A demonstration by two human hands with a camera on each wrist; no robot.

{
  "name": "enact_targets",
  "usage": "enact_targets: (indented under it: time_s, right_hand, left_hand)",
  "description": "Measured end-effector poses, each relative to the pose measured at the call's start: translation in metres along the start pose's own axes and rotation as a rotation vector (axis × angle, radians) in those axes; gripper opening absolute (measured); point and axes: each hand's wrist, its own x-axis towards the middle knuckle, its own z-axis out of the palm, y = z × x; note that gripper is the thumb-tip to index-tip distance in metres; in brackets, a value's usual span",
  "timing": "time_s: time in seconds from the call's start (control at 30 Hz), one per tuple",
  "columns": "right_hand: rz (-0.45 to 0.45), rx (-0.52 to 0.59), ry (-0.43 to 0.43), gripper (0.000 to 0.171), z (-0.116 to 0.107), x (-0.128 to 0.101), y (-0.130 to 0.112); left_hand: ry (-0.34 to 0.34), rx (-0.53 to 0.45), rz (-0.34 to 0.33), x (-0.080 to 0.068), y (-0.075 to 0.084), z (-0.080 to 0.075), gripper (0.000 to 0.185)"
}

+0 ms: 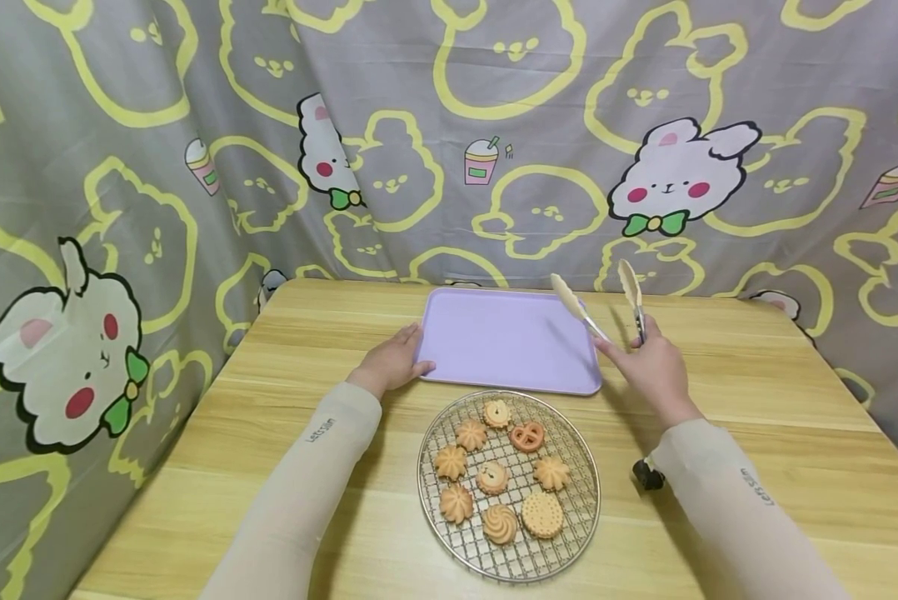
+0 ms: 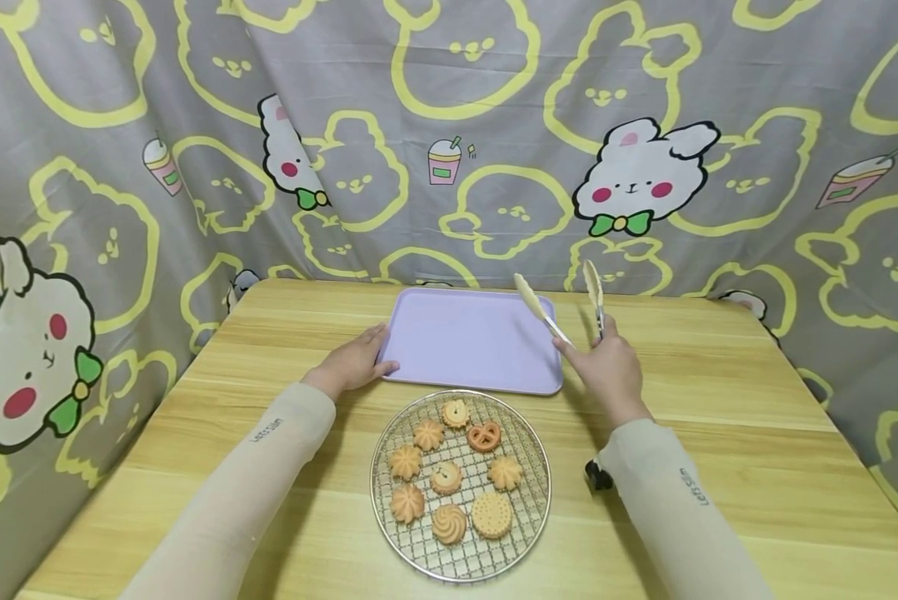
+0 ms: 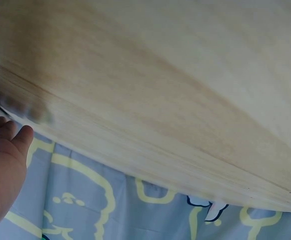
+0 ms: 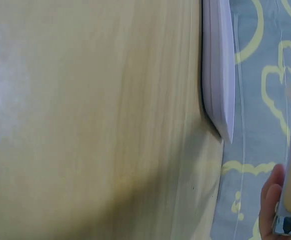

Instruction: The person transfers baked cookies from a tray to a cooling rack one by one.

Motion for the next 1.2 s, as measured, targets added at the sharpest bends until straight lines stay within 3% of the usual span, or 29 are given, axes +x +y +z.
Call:
enact_targets:
  time_s: [0.3, 0.57, 0.9, 1.2]
  right_hand:
    - [0.154, -0.042, -0.028, 0.119, -0.004, 0.004, 0.007]
    - [0.269, -0.102, -0.084, 0.123, -0.008, 0.006, 0.017]
    - [0.341, -0.142, -0.141, 0.12, -0.013, 0.007, 0.026]
    - [0.32, -0.14, -0.127, 0.112, -0.011, 0.007, 0.034]
  left_hand:
    - [0.014, -0.005, 0.009, -0.001, -0.001, -0.001, 0.083]
    - [0.0, -0.002, 0.004, -0.001, -0.001, -0.001, 0.084]
    - [0.007, -0.003, 0.006, -0.001, -0.002, 0.001, 0.083]
    - [0.01, -0.007, 0.004, -0.001, -0.001, 0.001, 0.083]
